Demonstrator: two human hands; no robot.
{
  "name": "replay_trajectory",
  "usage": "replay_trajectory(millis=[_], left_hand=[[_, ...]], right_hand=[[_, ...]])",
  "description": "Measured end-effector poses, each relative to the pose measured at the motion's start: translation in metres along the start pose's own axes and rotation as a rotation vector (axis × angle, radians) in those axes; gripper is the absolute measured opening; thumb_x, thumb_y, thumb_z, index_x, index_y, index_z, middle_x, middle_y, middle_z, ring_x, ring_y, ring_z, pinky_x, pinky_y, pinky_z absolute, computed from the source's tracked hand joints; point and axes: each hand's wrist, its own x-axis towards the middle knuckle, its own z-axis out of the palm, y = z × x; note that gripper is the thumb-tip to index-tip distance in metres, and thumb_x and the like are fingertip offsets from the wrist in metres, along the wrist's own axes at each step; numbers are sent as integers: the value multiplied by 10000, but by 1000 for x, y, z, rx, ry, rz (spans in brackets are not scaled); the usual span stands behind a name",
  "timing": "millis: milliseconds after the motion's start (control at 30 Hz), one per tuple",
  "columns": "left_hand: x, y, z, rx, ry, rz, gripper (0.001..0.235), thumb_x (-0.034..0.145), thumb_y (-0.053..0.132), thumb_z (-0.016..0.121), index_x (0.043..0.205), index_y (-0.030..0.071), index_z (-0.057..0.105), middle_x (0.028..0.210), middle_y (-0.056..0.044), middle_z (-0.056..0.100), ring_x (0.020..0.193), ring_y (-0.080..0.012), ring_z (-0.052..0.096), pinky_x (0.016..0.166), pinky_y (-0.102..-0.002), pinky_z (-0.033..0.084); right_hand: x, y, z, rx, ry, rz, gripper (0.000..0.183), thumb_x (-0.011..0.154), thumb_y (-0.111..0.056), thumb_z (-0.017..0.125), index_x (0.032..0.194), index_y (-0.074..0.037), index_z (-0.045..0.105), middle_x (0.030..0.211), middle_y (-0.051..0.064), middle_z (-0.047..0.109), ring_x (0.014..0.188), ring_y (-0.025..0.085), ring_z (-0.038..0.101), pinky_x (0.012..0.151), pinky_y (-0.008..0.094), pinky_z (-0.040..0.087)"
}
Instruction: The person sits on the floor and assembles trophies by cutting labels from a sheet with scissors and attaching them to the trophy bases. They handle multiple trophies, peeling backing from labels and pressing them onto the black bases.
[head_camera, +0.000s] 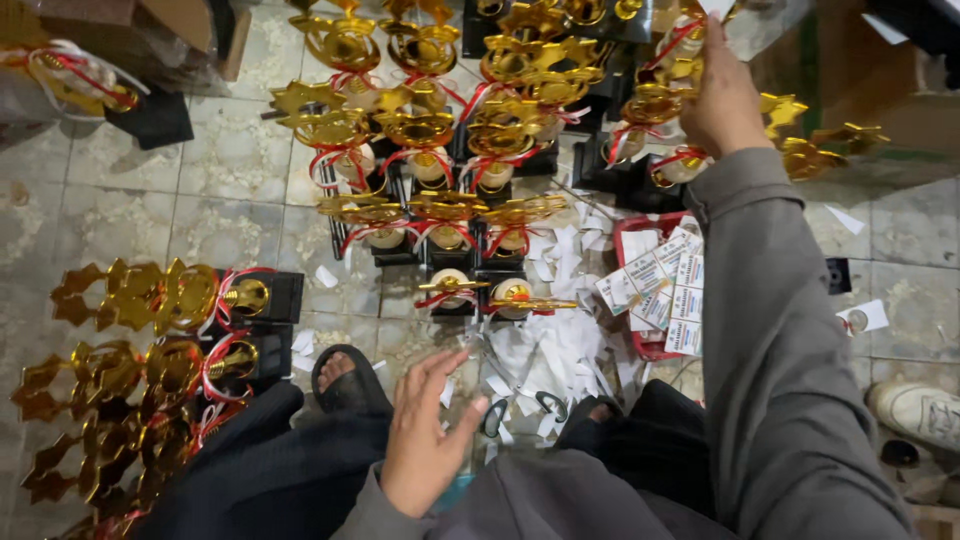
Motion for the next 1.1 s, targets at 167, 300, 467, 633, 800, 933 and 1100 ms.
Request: replay_trajectory(millis=[167, 300, 467, 633, 800, 933, 1100], left_hand=[[0, 6, -5, -41, -113, -66, 499, 873, 386, 531, 1330, 203, 451, 1303, -77, 429, 1258, -301, 393, 1008, -527, 321], [-5, 7, -4, -37, -125, -53, 484, 876, 384, 528, 1321, 213, 447, 1331, -61, 410, 1256, -301, 375, 1043, -526, 330], [-12, 8, -4, 12, -31, 107, 465, 872, 363, 546, 1281, 145, 509, 1206, -74, 517, 1157, -274, 459, 963, -427, 341], [-22, 26, -5, -15, -66, 134, 432, 890, 372, 519, 1274, 174, 513, 1219, -67, 479, 1147, -296, 443, 938, -475, 376], [-35, 59, -12, -87, -39, 244, 512, 901, 390, 480, 1350, 153, 414, 1286, -111, 456, 1212, -320, 431, 984, -513, 366], [-39, 90, -15, -116, 14, 409, 623, 895, 473, 484, 1407, 171, 298, 1340, -111, 448, 1223, -321, 449, 973, -517, 382], [-25, 110, -10, -46, -87, 588, 976, 753, 685, 477, 1462, 163, 57, 1533, -158, 243, 1356, -388, 357, 1073, -580, 300]], right_hand=[[-18, 0, 11, -154, 280, -247, 679, 718, 230, 553, 1352, 5, 460, 923, 246, 638, 700, 348, 551, 531, 436, 427], [-38, -14, 3, -99, 400, -358, 651, 688, 253, 495, 1294, 19, 540, 910, 198, 638, 731, 313, 542, 557, 407, 430], [-73, -42, -41, 27, 542, -288, 555, 771, 236, 525, 1267, -13, 543, 1008, 172, 620, 836, 300, 586, 700, 386, 457], [-114, -98, -125, 343, 702, -523, 625, 708, 324, 356, 1271, 64, 434, 1164, 269, 503, 971, 390, 551, 820, 440, 508], [-167, -84, -170, 483, 796, -311, 125, 1141, 56, 392, 1053, 102, 467, 1001, 228, 534, 946, 306, 536, 898, 405, 447], [-235, -114, -234, 251, 532, -241, 224, 1281, -33, 273, 1230, 100, 446, 1164, 251, 520, 1053, 341, 528, 940, 427, 427], [-260, -201, -269, 490, 435, 271, 242, 1053, -319, 484, 925, -157, 608, 987, -59, 615, 949, 49, 579, 851, 229, 477]])
